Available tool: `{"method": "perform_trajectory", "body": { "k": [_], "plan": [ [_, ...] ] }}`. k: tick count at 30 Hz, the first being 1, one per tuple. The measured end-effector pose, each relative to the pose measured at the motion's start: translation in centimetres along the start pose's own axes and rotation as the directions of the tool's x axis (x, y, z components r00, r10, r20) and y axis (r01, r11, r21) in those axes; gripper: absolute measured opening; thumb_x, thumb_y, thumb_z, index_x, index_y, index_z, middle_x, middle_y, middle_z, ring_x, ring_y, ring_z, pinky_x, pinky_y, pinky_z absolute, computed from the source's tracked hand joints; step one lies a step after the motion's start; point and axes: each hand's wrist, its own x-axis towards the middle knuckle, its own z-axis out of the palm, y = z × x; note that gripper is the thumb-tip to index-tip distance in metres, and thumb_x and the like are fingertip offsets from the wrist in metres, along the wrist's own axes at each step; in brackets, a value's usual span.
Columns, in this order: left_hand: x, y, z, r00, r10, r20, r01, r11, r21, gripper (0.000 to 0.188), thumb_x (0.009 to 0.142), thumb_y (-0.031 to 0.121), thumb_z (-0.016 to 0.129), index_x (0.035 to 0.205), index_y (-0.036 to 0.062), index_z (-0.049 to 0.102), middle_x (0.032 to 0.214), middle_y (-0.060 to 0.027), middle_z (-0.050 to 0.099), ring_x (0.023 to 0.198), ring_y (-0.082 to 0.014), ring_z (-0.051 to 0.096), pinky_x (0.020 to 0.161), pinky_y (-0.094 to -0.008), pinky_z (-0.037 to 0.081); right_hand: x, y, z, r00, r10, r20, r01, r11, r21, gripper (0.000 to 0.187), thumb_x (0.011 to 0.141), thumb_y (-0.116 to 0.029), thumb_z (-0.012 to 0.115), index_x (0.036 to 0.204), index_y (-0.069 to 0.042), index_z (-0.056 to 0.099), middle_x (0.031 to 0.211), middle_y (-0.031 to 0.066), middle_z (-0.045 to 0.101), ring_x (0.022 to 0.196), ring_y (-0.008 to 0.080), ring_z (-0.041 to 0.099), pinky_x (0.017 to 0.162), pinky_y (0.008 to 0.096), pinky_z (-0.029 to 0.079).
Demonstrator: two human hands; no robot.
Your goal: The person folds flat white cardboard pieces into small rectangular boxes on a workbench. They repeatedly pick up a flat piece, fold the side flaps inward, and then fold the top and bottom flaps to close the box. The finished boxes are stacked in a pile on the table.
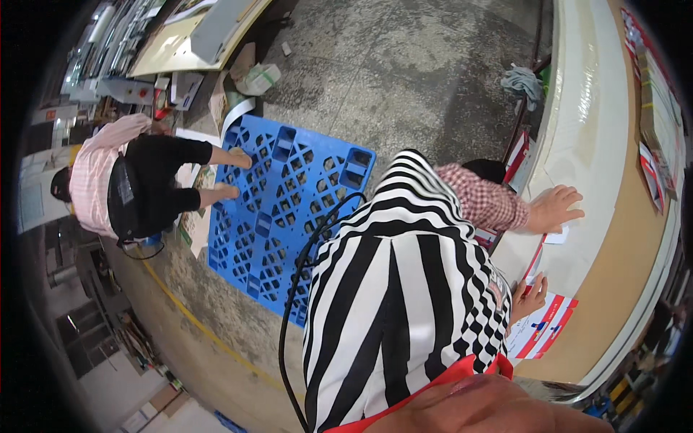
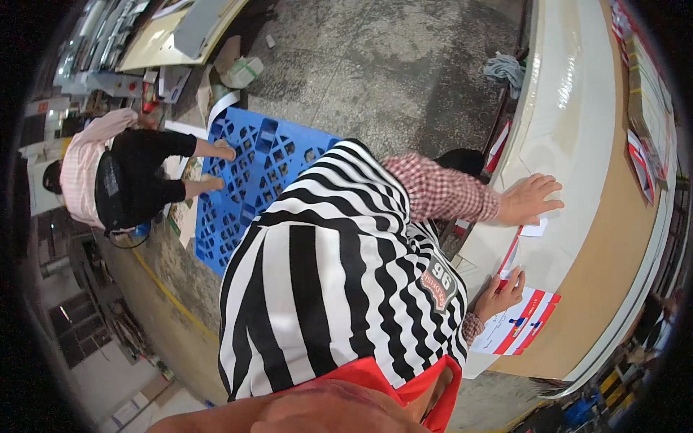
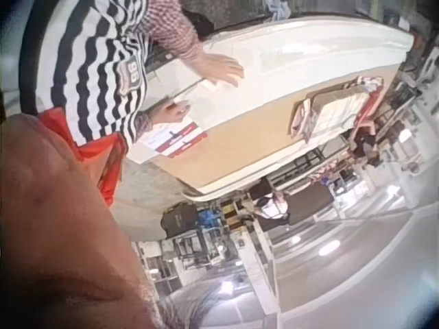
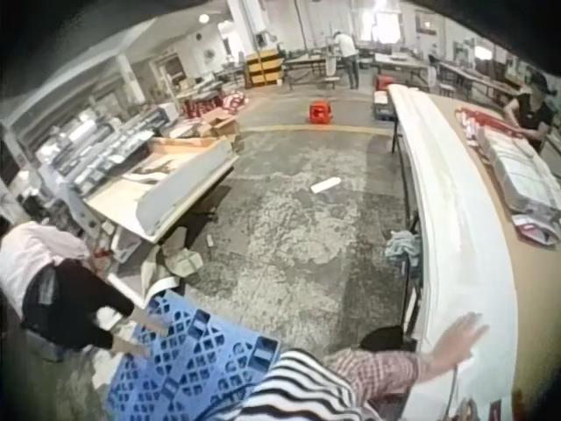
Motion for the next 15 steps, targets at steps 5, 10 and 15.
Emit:
{"method": "perform_trajectory", "body": {
  "k": [5, 10, 15],
  "plan": [
    [-3.2, 2.0, 3.3, 0.8, -0.598, -0.057, 0.49, 0.705, -0.513, 0.08, 0.064, 0.009, 0.078, 0.135, 0.0033, 0.043, 0.141, -0.025, 0.033, 0.129, -0.0409, 0.037, 0.104, -0.0455, 0.037, 0.9, -0.6, -0.4, 0.999, -0.03, 0.038, 0.03, 0.999, -0.015, 0.052, 0.096, -0.041, 0.054, 0.138, -0.01, 0.053, 0.14, 0.0173, 0.048, 0.118, 0.037, 0.045, 0.1, 0.048, 0.034],
    [-1.9, 1.8, 4.3, 0.632, -0.696, 0.341, 0.694, 0.313, -0.648, 0.045, 0.066, 0.007, 0.075, 0.107, -0.0032, 0.061, 0.104, -0.0233, 0.064, 0.094, -0.0311, 0.065, 0.079, -0.0406, 0.053, -0.5, 0.7, -0.2, 1.0, -0.001, 0.01, 0.001, 0.999, -0.044, 0.051, 0.095, -0.039, 0.055, 0.138, -0.01, 0.053, 0.139, 0.017, 0.049, 0.118, 0.0356, 0.046, 0.099, 0.0468, 0.034],
    [-0.3, -0.6, 7.2, 0.711, -0.652, 0.263, 0.652, 0.471, -0.594, 0.028, 0.063, 0.015, 0.075, 0.084, 0.0034, 0.06, 0.079, -0.0169, 0.067, 0.075, -0.0277, 0.067, 0.068, -0.0391, 0.054, -0.6, 2.5, 0.9, 0.999, -0.035, -0.039, 0.034, 0.999, -0.036, 0.055, 0.088, -0.031, 0.062, 0.138, -0.009, 0.053, 0.14, 0.0176, 0.048, 0.123, 0.0358, 0.045, 0.101, 0.0466, 0.032]
  ]
}}
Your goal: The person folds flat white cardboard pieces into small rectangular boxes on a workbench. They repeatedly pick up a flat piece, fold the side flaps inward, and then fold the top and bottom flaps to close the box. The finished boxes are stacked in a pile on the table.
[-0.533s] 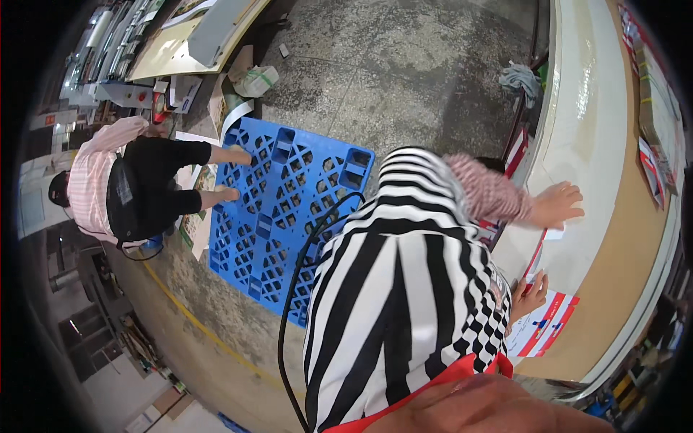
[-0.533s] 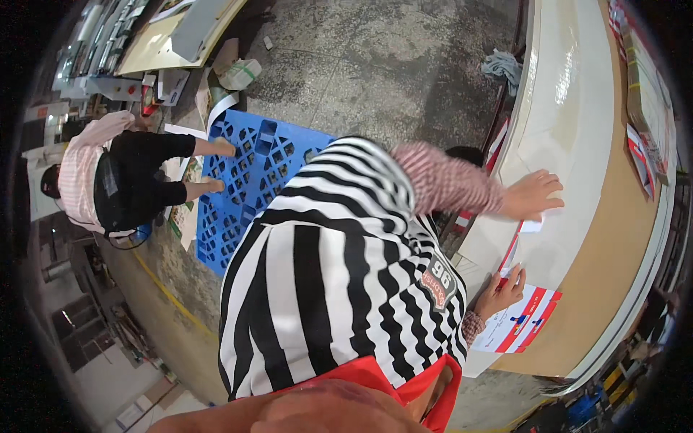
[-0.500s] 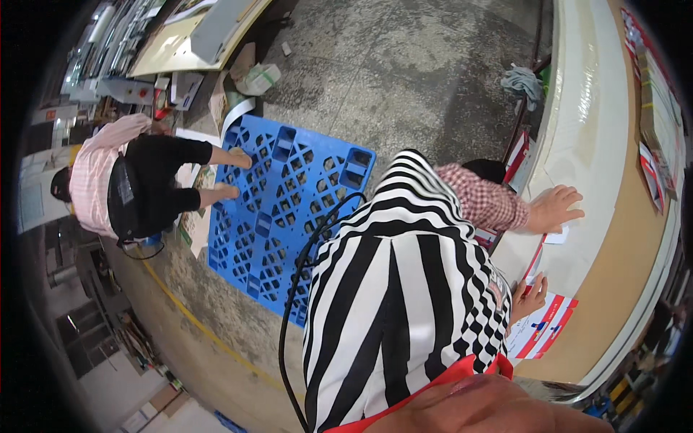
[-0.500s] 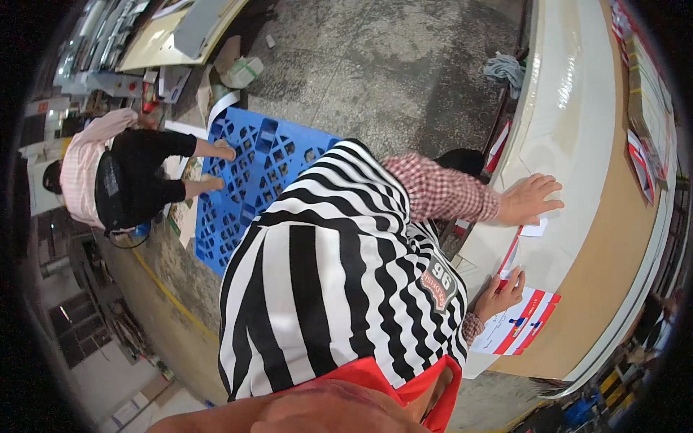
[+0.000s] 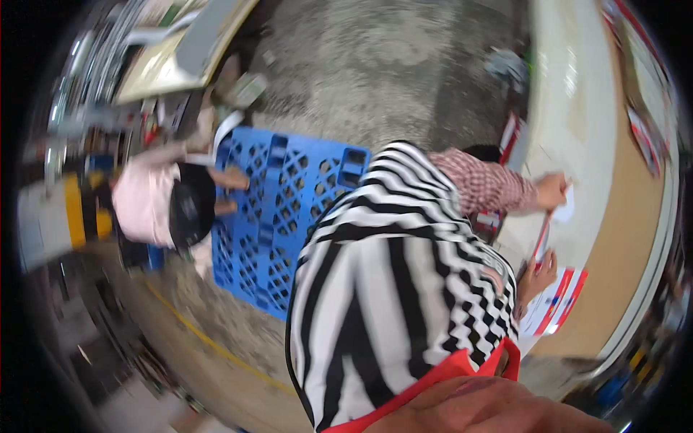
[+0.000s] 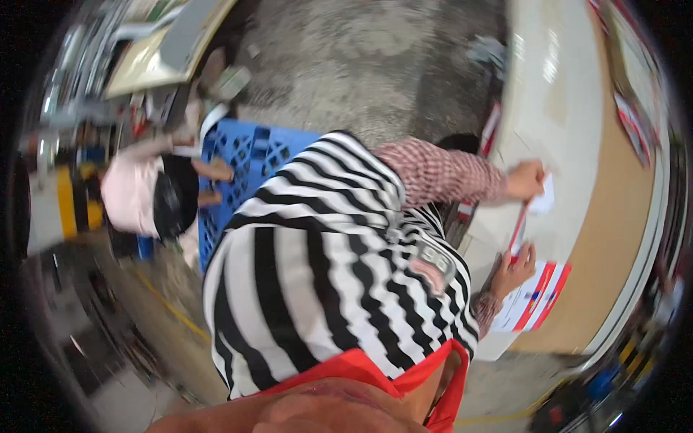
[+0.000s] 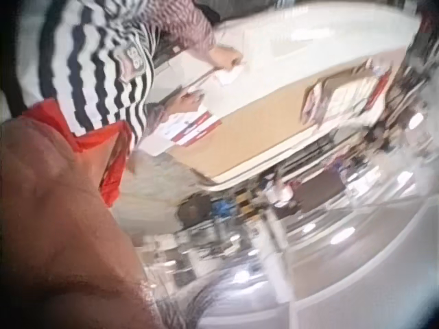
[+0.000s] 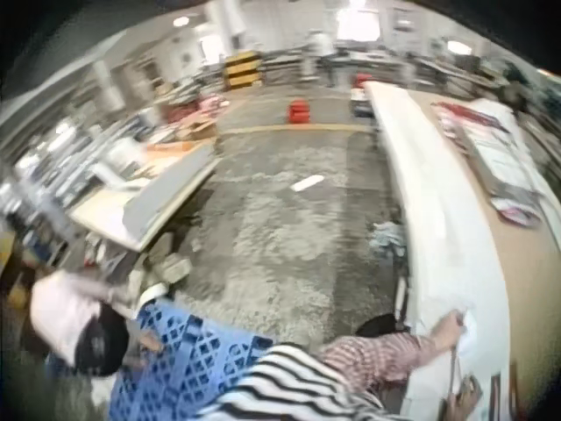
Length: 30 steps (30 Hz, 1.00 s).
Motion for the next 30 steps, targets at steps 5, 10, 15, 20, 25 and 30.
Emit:
{"method": "perform_trajectory", "body": {
  "k": [5, 10, 15, 20, 25, 30],
  "plan": [
    [-1.8, 4.2, -0.7, 0.837, 0.504, 0.216, -0.541, 0.821, 0.183, 0.021, 0.064, 0.008, 0.062, 0.081, 0.0012, 0.052, 0.079, -0.0179, 0.055, 0.075, -0.0352, 0.057, 0.066, -0.0415, 0.046, 1.2, -1.7, 0.5, 0.992, 0.117, -0.051, -0.109, 0.984, 0.138, 0.059, 0.077, -0.031, 0.075, 0.131, -0.011, 0.06, 0.138, 0.0152, 0.052, 0.123, 0.0338, 0.047, 0.105, 0.0455, 0.033],
    [-1.8, 5.1, 1.8, -0.116, 0.45, 0.885, -0.93, 0.264, -0.256, 0.066, 0.08, 0.042, 0.069, 0.132, 0.0061, 0.049, 0.142, -0.0197, 0.044, 0.132, -0.0388, 0.04, 0.109, -0.0507, 0.03, 1.3, -2.6, -1.8, 0.948, 0.287, 0.137, -0.299, 0.951, 0.075, 0.059, 0.073, -0.039, 0.077, 0.121, -0.007, 0.062, 0.138, 0.0156, 0.05, 0.128, 0.035, 0.042, 0.101, 0.044, 0.037],
    [-0.8, 4.3, 2.3, -0.212, 0.286, 0.934, -0.939, 0.204, -0.276, 0.098, 0.084, 0.072, 0.048, 0.151, 0.0035, 0.026, 0.155, -0.0201, 0.027, 0.145, -0.0374, 0.022, 0.117, -0.0521, 0.017, -3.1, -3.4, -2.2, 0.892, 0.399, -0.213, -0.404, 0.915, 0.024, 0.083, 0.07, -0.03, 0.082, 0.142, -0.01, 0.045, 0.15, 0.0146, 0.037, 0.137, 0.0353, 0.035, 0.109, 0.0473, 0.032],
    [-1.1, 4.6, 2.5, -0.211, 0.263, 0.941, -0.945, 0.19, -0.265, 0.093, 0.089, 0.071, 0.039, 0.149, 0.0001, 0.026, 0.154, -0.0206, 0.027, 0.145, -0.0373, 0.021, 0.117, -0.0517, 0.014, -3.4, -3.8, -2.9, 0.849, 0.499, -0.173, -0.509, 0.86, -0.017, 0.091, 0.069, -0.033, 0.083, 0.146, -0.011, 0.038, 0.154, 0.0138, 0.031, 0.143, 0.0332, 0.026, 0.117, 0.0498, 0.022],
    [-1.4, 4.5, 2.4, -0.193, 0.194, 0.962, -0.973, 0.092, -0.214, 0.087, 0.092, 0.065, 0.042, 0.148, -0.0002, 0.028, 0.154, -0.0205, 0.028, 0.145, -0.0361, 0.022, 0.117, -0.053, 0.015, -3.1, -4.1, -3.0, 0.832, 0.528, -0.171, -0.534, 0.845, 0.01, 0.089, 0.073, -0.045, 0.078, 0.145, -0.01, 0.039, 0.154, 0.0143, 0.031, 0.144, 0.0333, 0.024, 0.118, 0.0492, 0.02],
    [-1.4, 4.0, 2.6, -0.186, 0.068, 0.98, -0.982, -0.032, -0.184, 0.086, 0.091, 0.064, 0.044, 0.147, 0.0, 0.03, 0.154, -0.0208, 0.027, 0.145, -0.0352, 0.022, 0.115, -0.0556, 0.018, -3.6, -4.5, -2.2, 0.851, 0.513, -0.117, -0.517, 0.856, -0.01, 0.087, 0.078, -0.055, 0.07, 0.146, -0.009, 0.039, 0.155, 0.0145, 0.029, 0.145, 0.0329, 0.023, 0.119, 0.0477, 0.018]
  ]
}}
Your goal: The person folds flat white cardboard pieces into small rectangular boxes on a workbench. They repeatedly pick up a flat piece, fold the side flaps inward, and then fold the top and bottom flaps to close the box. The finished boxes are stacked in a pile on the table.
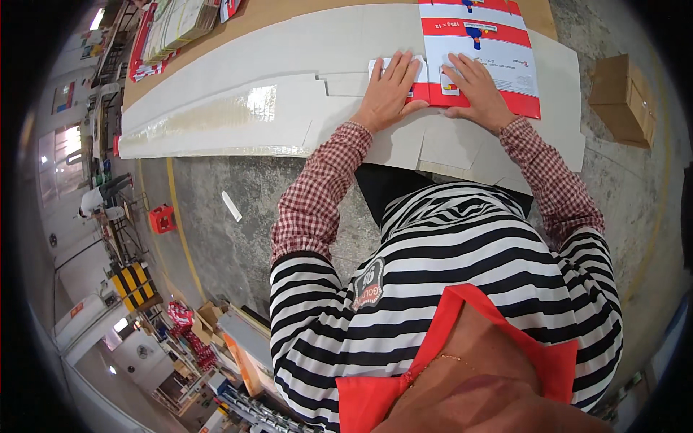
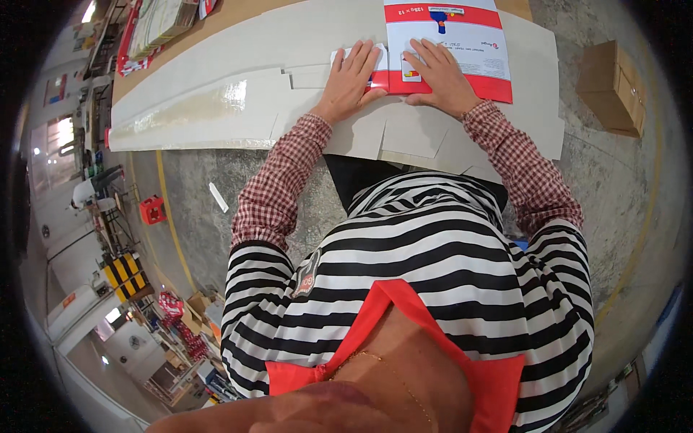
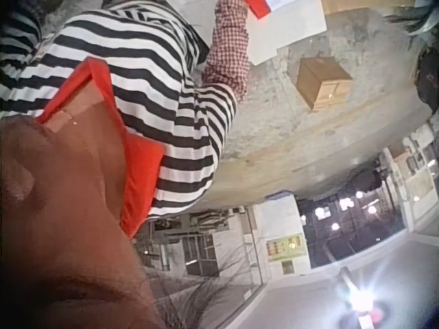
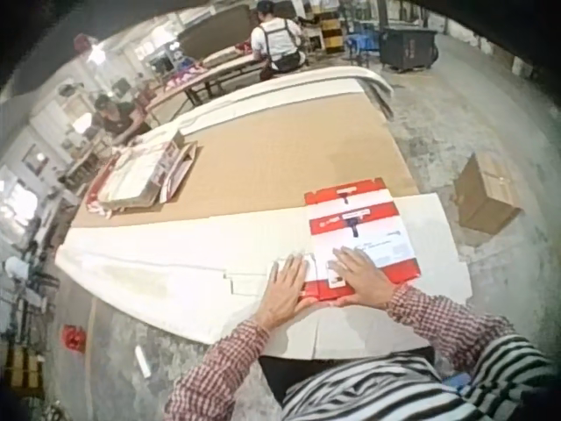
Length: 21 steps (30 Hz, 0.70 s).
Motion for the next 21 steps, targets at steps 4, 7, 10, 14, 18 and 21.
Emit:
{"method": "perform_trajectory", "body": {
  "k": [4, 7, 10, 14, 18, 21],
  "plan": [
    [-0.2, -0.1, 0.6, 0.999, 0.001, 0.048, -0.003, 0.999, 0.05, 0.087, 0.09, 0.066, 0.043, 0.146, 0.0002, 0.033, 0.155, -0.0207, 0.027, 0.145, -0.0354, 0.022, 0.114, -0.0578, 0.02, -0.5, 0.1, 1.1, 0.999, -0.027, 0.027, 0.028, 0.999, -0.025, 0.085, 0.083, -0.062, 0.061, 0.146, -0.01, 0.038, 0.156, 0.0143, 0.028, 0.145, 0.0322, 0.022, 0.12, 0.047, 0.016],
    [-0.2, 0.2, 0.6, 0.998, -0.01, 0.063, 0.006, 0.998, 0.061, 0.086, 0.091, 0.065, 0.043, 0.146, -0.0002, 0.033, 0.155, -0.0206, 0.027, 0.146, -0.0357, 0.021, 0.113, -0.0591, 0.019, -0.7, -0.1, 1.2, 0.998, -0.029, 0.051, 0.031, 0.999, -0.04, 0.084, 0.085, -0.063, 0.058, 0.147, -0.01, 0.038, 0.156, 0.0143, 0.028, 0.145, 0.0316, 0.023, 0.12, 0.0467, 0.017],
    [-0.7, 0.7, 0.7, 0.998, -0.048, 0.05, 0.046, 0.998, 0.032, 0.079, 0.092, 0.062, 0.047, 0.145, 0.0046, 0.038, 0.154, -0.0209, 0.028, 0.144, -0.0381, 0.024, 0.111, -0.0624, 0.021, -0.8, -1.0, 1.4, 0.998, -0.021, 0.054, 0.025, 0.998, -0.06, 0.084, 0.085, -0.062, 0.058, 0.147, -0.01, 0.038, 0.156, 0.0138, 0.029, 0.145, 0.0312, 0.024, 0.119, 0.0468, 0.017],
    [-0.7, 1.3, 0.3, 0.989, -0.131, 0.065, 0.128, 0.991, 0.048, 0.064, 0.096, 0.053, 0.046, 0.147, 0.0151, 0.039, 0.155, -0.0192, 0.027, 0.143, -0.042, 0.022, 0.111, -0.0632, 0.019, -0.8, -2.0, 1.4, 1.0, -0.021, 0.011, 0.021, 1.0, -0.016, 0.079, 0.086, -0.058, 0.06, 0.145, -0.01, 0.041, 0.154, 0.014, 0.032, 0.144, 0.0314, 0.026, 0.119, 0.0473, 0.018],
    [-0.6, 1.2, 0.8, 0.98, -0.195, 0.048, 0.195, 0.981, 0.01, 0.054, 0.099, 0.045, 0.044, 0.148, 0.0231, 0.038, 0.157, -0.0156, 0.027, 0.143, -0.0434, 0.022, 0.112, -0.062, 0.018, -0.9, -0.1, -1.2, 0.999, -0.014, 0.045, 0.007, 0.988, 0.156, 0.064, 0.088, -0.047, 0.063, 0.138, -0.009, 0.05, 0.146, 0.017, 0.044, 0.14, 0.0334, 0.033, 0.117, 0.0465, 0.021],
    [-0.1, 1.1, 0.5, 0.977, -0.212, 0.03, 0.212, 0.977, -0.015, 0.054, 0.1, 0.036, 0.041, 0.15, 0.0176, 0.033, 0.158, -0.0145, 0.025, 0.143, -0.0417, 0.022, 0.114, -0.0596, 0.017, -5.8, 4.4, -1.7, 0.915, 0.302, -0.266, -0.282, 0.953, 0.109, 0.053, 0.092, -0.039, 0.062, 0.133, -0.005, 0.055, 0.138, 0.0169, 0.053, 0.135, 0.0329, 0.041, 0.114, 0.044, 0.028]
  ]
}}
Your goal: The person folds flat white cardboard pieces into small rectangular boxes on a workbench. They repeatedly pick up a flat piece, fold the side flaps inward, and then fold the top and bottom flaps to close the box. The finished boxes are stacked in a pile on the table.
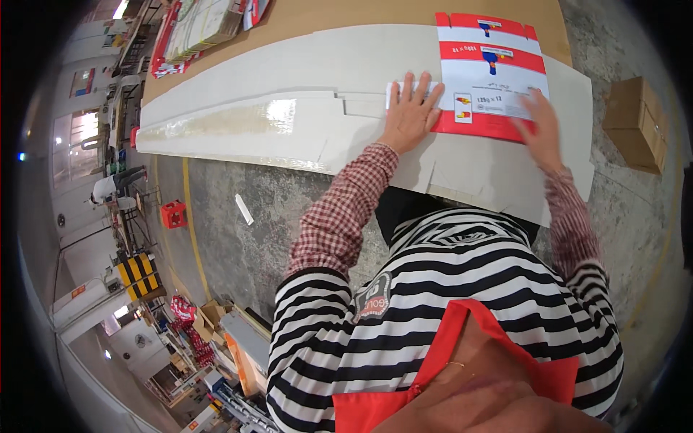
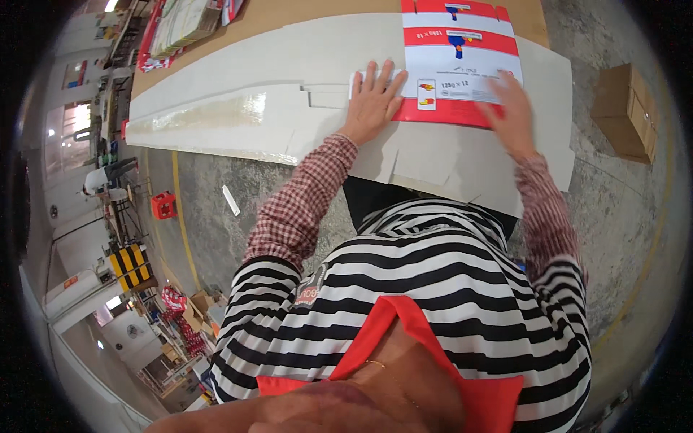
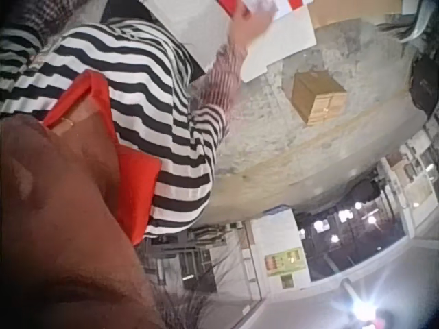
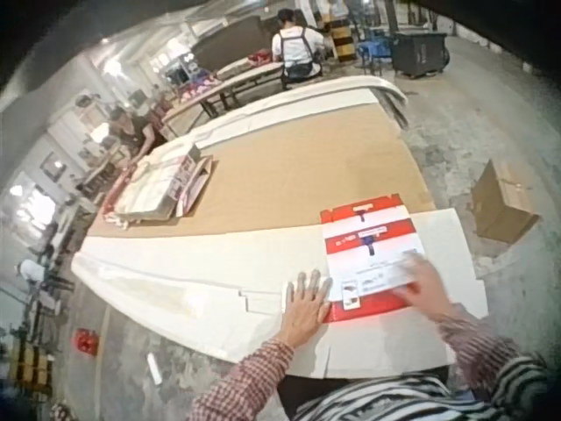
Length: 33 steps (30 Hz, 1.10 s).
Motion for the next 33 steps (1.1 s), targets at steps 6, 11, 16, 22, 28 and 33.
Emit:
{"method": "perform_trajectory", "body": {
  "k": [6, 11, 16, 22, 28, 33],
  "plan": [
    [-0.2, -0.8, 1.0, 0.994, -0.094, -0.049, 0.069, 0.924, -0.377, 0.064, 0.099, 0.025, 0.043, 0.154, 0.0073, 0.018, 0.159, -0.0182, 0.02, 0.146, -0.0416, 0.015, 0.117, -0.0555, 0.011, -1.9, 0.5, -4.5, 0.609, 0.574, 0.548, -0.252, -0.515, 0.819, 0.048, 0.096, -0.021, 0.061, 0.138, -0.004, 0.046, 0.134, 0.0107, 0.053, 0.123, 0.0231, 0.049, 0.104, 0.0398, 0.04],
    [2.0, 0.4, 1.5, 0.98, -0.146, -0.137, 0.043, 0.824, -0.564, 0.065, 0.098, 0.02, 0.045, 0.154, 0.0046, 0.016, 0.159, -0.0231, 0.013, 0.146, -0.0437, 0.011, 0.118, -0.0519, 0.009, 2.3, -10.8, 7.3, 0.831, 0.479, 0.283, -0.393, 0.146, 0.908, 0.059, 0.093, -0.005, 0.058, 0.146, -0.001, 0.031, 0.142, 0.0117, 0.042, 0.127, 0.0197, 0.044, 0.104, 0.0372, 0.04],
    [2.4, -1.0, -1.7, 0.781, -0.501, -0.373, 0.117, 0.704, -0.7, 0.064, 0.099, 0.018, 0.045, 0.153, -0.0007, 0.014, 0.158, -0.0265, 0.013, 0.146, -0.0428, 0.011, 0.119, -0.0458, 0.011, 15.2, -9.3, 10.1, 0.965, 0.263, -0.001, -0.101, 0.373, 0.922, 0.06, 0.091, -0.005, 0.059, 0.145, -0.004, 0.032, 0.136, 0.0106, 0.049, 0.121, 0.0187, 0.05, 0.1, 0.0343, 0.044],
    [0.6, -0.9, -0.3, 0.85, -0.43, -0.303, 0.143, 0.744, -0.653, 0.067, 0.097, 0.019, 0.049, 0.151, -0.0023, 0.017, 0.154, -0.0281, 0.019, 0.145, -0.0422, 0.017, 0.119, -0.0434, 0.014, 34.9, 1.7, 9.9, 0.898, 0.145, 0.414, -0.43, 0.485, 0.762, 0.049, 0.092, -0.018, 0.064, 0.133, -0.004, 0.043, 0.114, 0.0088, 0.063, 0.088, 0.0136, 0.066, 0.078, 0.029, 0.057],
    [0.2, -1.8, 0.1, 0.832, -0.464, -0.303, 0.079, 0.641, -0.763, 0.072, 0.092, 0.013, 0.057, 0.151, -0.0026, 0.018, 0.154, -0.026, 0.022, 0.144, -0.04, 0.021, 0.118, -0.0418, 0.02, 46.2, -2.8, 19.7, 0.978, 0.127, 0.165, -0.158, 0.968, 0.194, 0.048, 0.074, -0.022, 0.077, 0.113, -0.002, 0.059, 0.089, 0.0155, 0.069, 0.076, 0.0209, 0.069, 0.067, 0.0347, 0.056],
    [-0.9, -2.6, -0.2, 0.821, -0.509, -0.257, 0.145, 0.623, -0.769, 0.072, 0.092, 0.02, 0.057, 0.148, -0.0061, 0.02, 0.153, -0.0282, 0.023, 0.145, -0.0416, 0.019, 0.118, -0.0429, 0.019, 49.7, -17.2, 31.9, 0.916, 0.354, 0.189, -0.401, 0.812, 0.423, 0.042, 0.073, -0.016, 0.073, 0.111, -0.001, 0.06, 0.09, 0.0184, 0.068, 0.08, 0.0264, 0.07, 0.07, 0.0388, 0.057]
  ]
}}
